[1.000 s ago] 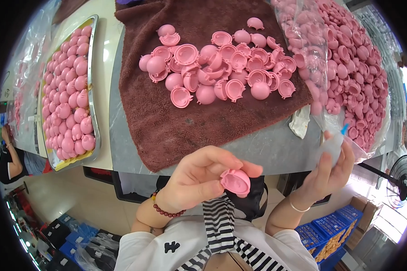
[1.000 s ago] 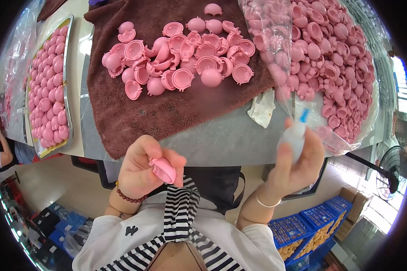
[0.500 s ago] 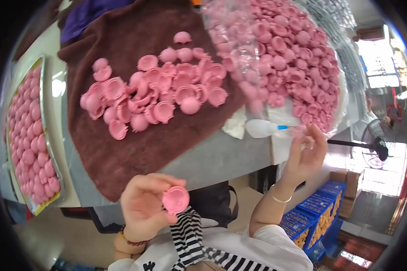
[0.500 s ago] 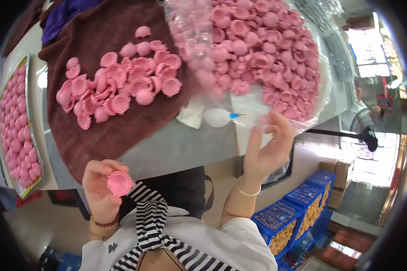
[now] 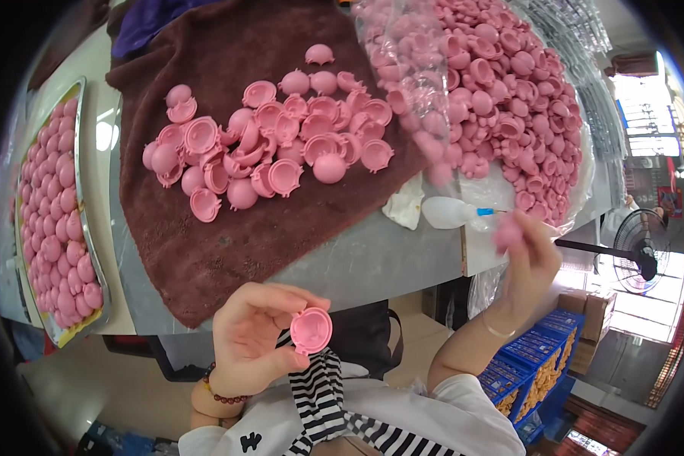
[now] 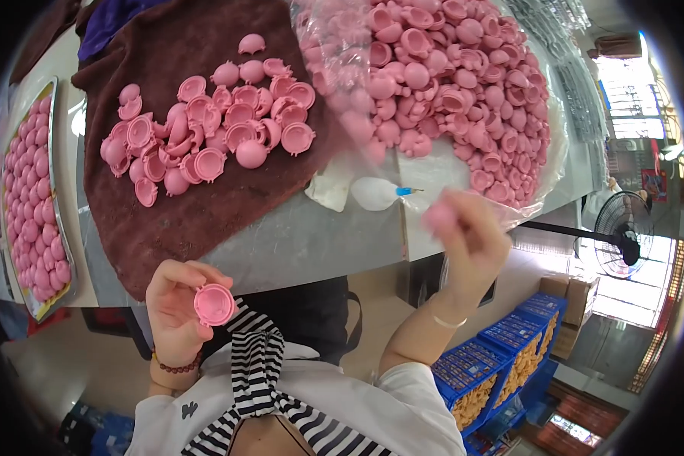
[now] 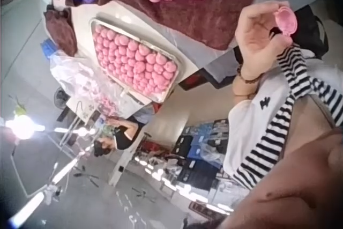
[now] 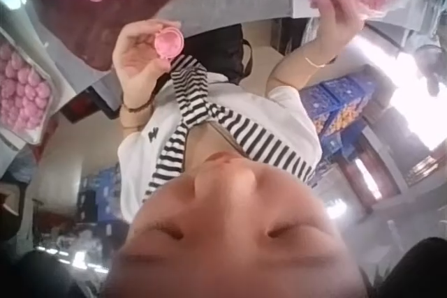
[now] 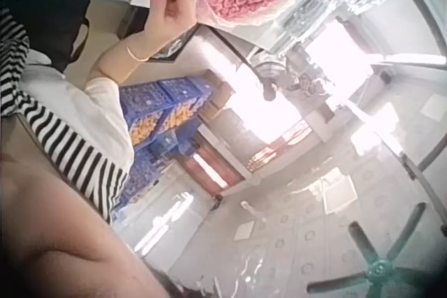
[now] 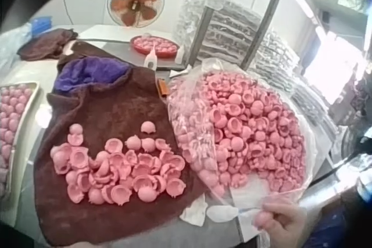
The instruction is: Glue and assemble two halves of pink plastic toy parts at a factory workbench.
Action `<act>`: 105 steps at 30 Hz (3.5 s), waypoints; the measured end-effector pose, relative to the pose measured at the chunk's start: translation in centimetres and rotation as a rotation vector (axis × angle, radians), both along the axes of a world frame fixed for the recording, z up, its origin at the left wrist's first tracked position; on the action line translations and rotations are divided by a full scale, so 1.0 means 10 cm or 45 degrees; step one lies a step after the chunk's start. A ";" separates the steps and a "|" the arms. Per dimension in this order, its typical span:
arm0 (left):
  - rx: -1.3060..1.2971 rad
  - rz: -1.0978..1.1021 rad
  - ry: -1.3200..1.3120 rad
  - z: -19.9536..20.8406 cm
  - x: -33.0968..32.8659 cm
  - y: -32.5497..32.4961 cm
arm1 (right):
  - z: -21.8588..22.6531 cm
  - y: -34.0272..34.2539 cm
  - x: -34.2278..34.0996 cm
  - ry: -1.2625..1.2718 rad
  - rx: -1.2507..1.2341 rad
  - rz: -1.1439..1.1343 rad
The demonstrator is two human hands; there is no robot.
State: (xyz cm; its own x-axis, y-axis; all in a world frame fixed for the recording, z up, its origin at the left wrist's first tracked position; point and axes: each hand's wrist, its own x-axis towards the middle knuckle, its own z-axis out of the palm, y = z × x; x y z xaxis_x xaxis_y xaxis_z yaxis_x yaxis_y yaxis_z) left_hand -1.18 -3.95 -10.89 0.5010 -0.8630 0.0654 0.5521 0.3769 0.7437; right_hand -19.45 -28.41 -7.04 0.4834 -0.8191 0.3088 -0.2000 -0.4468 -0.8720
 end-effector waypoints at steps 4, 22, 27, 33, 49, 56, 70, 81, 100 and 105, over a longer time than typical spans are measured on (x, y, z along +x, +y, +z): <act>-0.022 -0.014 0.043 -0.04 0.02 -0.02 | -0.11 0.54 0.20 0.286 0.102 0.434; 0.121 -0.025 -0.252 0.00 -0.04 -0.04 | -0.14 0.80 0.50 0.142 -0.428 0.659; 0.311 0.078 -0.374 -0.01 -0.07 -0.09 | -0.38 1.00 0.69 0.092 -0.566 0.552; 0.188 0.145 -0.063 -0.03 -0.03 -0.08 | -1.33 1.23 0.07 0.301 -0.747 0.982; 0.059 0.077 0.047 -0.09 0.02 -0.05 | -1.19 1.21 -0.09 0.127 0.022 0.807; 0.091 0.138 0.057 -0.06 0.01 -0.04 | -0.15 0.88 0.49 -0.009 -0.009 0.873; 0.002 0.025 0.135 -0.08 0.06 -0.02 | -0.14 0.75 0.68 0.472 -0.486 0.777; 0.106 0.110 -0.210 -0.02 -0.04 -0.02 | -0.21 0.68 0.74 0.309 -0.477 0.821; 0.272 0.137 -0.611 0.01 -0.06 -0.13 | -0.37 0.91 0.67 -0.201 -0.165 0.779; 0.270 0.198 -0.819 0.03 -0.03 -0.13 | -0.31 0.96 0.65 -0.126 -0.284 0.701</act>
